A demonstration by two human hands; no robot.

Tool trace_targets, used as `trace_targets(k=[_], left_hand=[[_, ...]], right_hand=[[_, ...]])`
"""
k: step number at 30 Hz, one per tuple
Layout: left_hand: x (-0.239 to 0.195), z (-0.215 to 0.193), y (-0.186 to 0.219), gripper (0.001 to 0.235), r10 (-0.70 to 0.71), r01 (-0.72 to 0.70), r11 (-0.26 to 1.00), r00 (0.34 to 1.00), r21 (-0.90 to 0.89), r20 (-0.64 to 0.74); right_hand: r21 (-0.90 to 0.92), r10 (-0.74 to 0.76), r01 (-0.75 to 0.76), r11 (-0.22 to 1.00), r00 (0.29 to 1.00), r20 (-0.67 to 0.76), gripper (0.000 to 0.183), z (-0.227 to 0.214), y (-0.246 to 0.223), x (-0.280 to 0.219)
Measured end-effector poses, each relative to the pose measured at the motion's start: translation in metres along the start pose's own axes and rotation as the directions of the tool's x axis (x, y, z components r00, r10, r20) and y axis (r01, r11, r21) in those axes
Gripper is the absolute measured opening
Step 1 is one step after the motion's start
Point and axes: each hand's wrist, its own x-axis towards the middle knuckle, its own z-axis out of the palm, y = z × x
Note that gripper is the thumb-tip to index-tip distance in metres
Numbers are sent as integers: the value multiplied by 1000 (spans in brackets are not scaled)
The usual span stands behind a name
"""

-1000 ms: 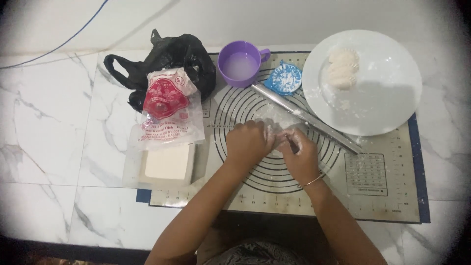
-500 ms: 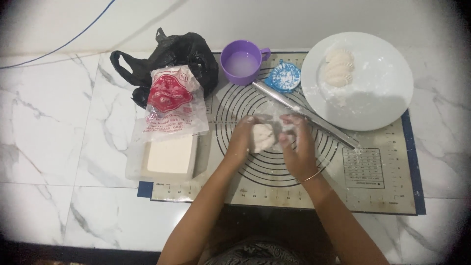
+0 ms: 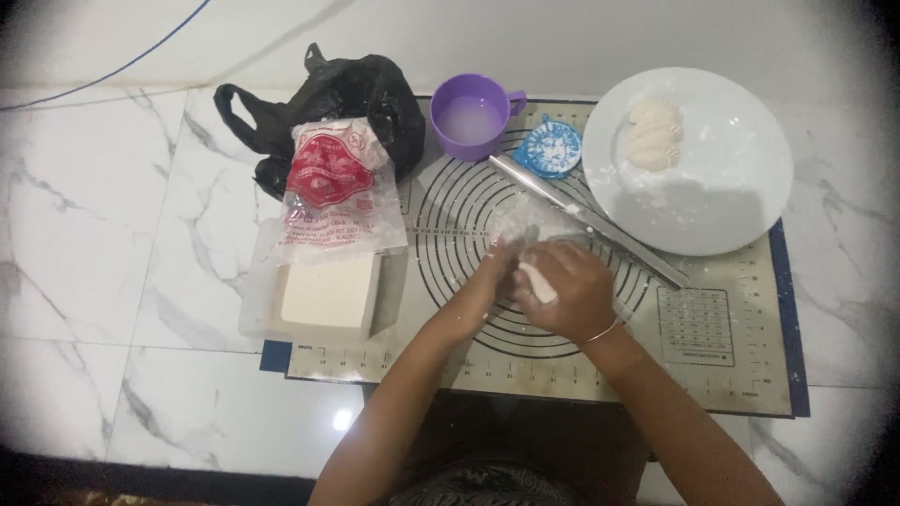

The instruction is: Kneading and shaping a small ball of dough on a silicone mat

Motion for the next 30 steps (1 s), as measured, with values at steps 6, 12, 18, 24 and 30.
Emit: trace_targets(k=[6, 12, 18, 24, 30], left_hand=[[-2, -32, -12, 72, 445, -405, 895, 845, 188, -297], [7, -38, -26, 72, 517, -535, 842, 771, 61, -372], [26, -48, -38, 63, 509, -531, 845, 759, 66, -406], [20, -36, -26, 46, 488, -509, 859, 780, 56, -393], [15, -33, -22, 44, 500, -526, 850, 780, 40, -375]], right_hand=[[-228, 26, 0, 974, 994, 110, 19, 14, -12, 7], [-321, 127, 28, 947, 883, 451, 44, 2, -52, 18], [-198, -15, 167, 966, 798, 602, 38, 32, -15, -1], [-216, 16, 159, 963, 770, 638, 40, 9, -35, 51], [-169, 6, 126, 977, 786, 619, 32, 25, -19, 35]])
